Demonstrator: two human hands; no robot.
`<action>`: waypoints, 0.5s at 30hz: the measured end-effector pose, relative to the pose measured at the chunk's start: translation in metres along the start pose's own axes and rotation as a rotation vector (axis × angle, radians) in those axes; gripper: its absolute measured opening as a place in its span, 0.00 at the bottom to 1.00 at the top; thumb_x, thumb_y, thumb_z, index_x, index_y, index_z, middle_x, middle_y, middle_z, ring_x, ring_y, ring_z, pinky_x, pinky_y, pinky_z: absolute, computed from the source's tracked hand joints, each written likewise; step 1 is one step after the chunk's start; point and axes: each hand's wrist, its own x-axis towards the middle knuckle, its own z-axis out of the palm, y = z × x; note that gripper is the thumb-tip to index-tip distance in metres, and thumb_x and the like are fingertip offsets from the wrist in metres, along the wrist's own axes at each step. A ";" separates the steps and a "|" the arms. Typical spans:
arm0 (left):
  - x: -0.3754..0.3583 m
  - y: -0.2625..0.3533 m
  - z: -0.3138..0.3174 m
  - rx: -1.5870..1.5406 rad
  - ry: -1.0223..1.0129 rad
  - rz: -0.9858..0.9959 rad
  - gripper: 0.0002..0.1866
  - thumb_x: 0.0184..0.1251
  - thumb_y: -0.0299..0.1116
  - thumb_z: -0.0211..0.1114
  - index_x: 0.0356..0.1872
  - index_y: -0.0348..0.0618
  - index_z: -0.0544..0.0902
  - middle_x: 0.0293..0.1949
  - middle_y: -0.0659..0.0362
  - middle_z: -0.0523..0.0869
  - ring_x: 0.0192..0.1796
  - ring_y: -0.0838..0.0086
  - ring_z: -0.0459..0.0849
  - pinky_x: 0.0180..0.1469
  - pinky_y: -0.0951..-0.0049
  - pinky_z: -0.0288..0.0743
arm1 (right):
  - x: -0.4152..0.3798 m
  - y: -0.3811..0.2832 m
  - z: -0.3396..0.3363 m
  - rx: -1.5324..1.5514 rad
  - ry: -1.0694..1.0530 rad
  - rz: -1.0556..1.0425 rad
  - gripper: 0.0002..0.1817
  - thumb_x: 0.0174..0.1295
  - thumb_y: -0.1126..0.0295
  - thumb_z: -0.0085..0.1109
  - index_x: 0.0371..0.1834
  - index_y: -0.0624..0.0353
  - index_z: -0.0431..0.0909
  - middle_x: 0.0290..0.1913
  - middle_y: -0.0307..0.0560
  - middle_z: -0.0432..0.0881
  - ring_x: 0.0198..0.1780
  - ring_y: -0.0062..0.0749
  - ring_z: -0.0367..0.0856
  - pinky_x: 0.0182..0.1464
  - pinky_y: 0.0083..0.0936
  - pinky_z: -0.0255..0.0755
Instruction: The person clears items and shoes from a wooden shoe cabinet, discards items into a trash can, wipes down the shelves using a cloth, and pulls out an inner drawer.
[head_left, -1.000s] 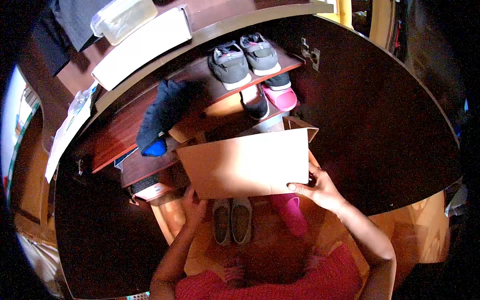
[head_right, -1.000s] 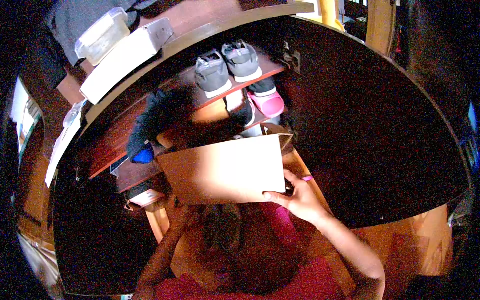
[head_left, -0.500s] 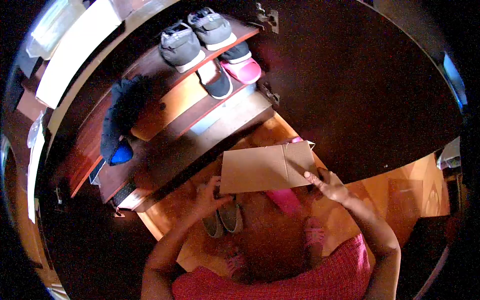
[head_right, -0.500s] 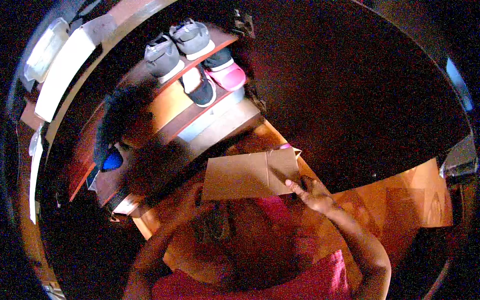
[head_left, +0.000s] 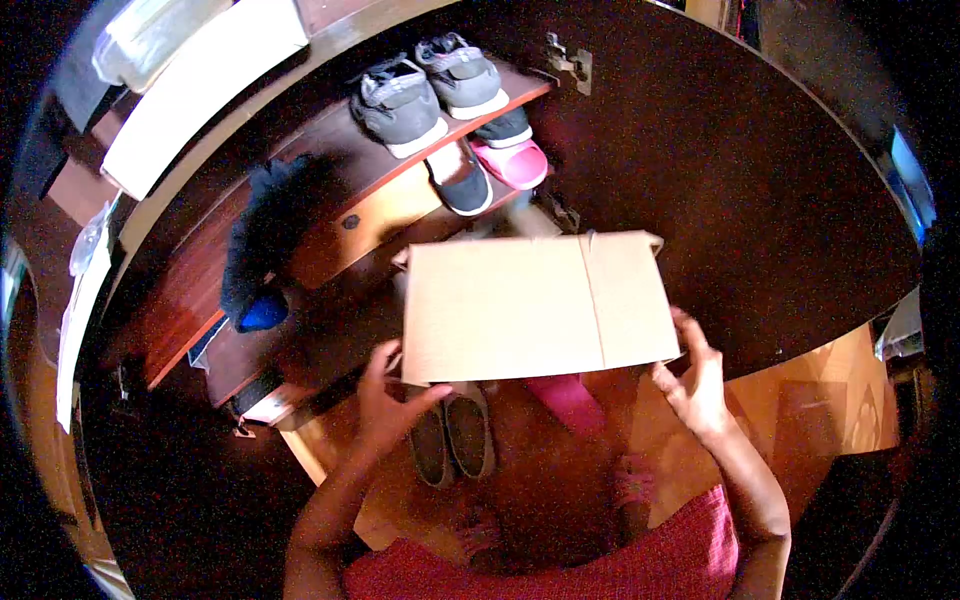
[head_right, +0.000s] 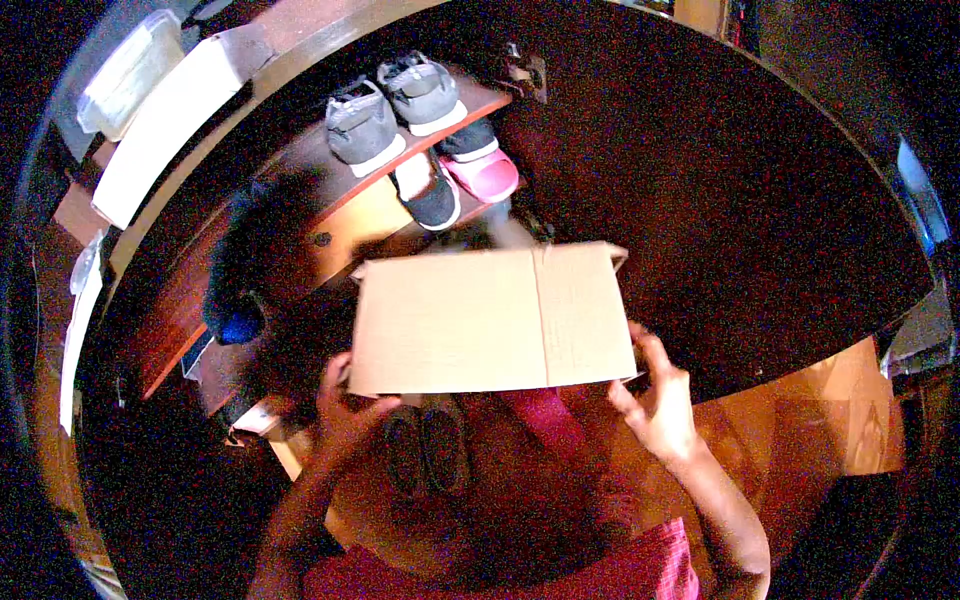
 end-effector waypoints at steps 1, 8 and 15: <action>-0.007 0.007 -0.004 -0.184 0.105 -0.149 0.37 0.38 0.34 0.79 0.52 0.40 0.69 0.48 0.54 0.77 0.48 0.69 0.78 0.50 0.69 0.74 | 0.009 -0.012 -0.001 -0.050 0.053 -0.044 0.31 0.48 0.76 0.60 0.59 0.64 0.62 0.46 0.59 0.79 0.52 0.43 0.78 0.53 0.31 0.70; 0.049 0.050 -0.049 -0.293 0.472 0.094 0.30 0.51 0.26 0.70 0.56 0.36 0.66 0.49 0.54 0.77 0.49 0.71 0.77 0.51 0.72 0.72 | 0.102 -0.067 0.005 -0.018 0.256 -0.333 0.24 0.54 0.77 0.56 0.55 0.63 0.62 0.42 0.63 0.78 0.45 0.51 0.79 0.46 0.34 0.72; 0.124 0.039 -0.073 0.089 0.597 0.199 0.21 0.55 0.32 0.68 0.48 0.36 0.74 0.38 0.56 0.81 0.40 0.76 0.79 0.44 0.76 0.72 | 0.203 -0.081 0.023 -0.072 0.548 -0.592 0.23 0.54 0.75 0.59 0.52 0.66 0.62 0.42 0.64 0.77 0.45 0.55 0.77 0.47 0.39 0.72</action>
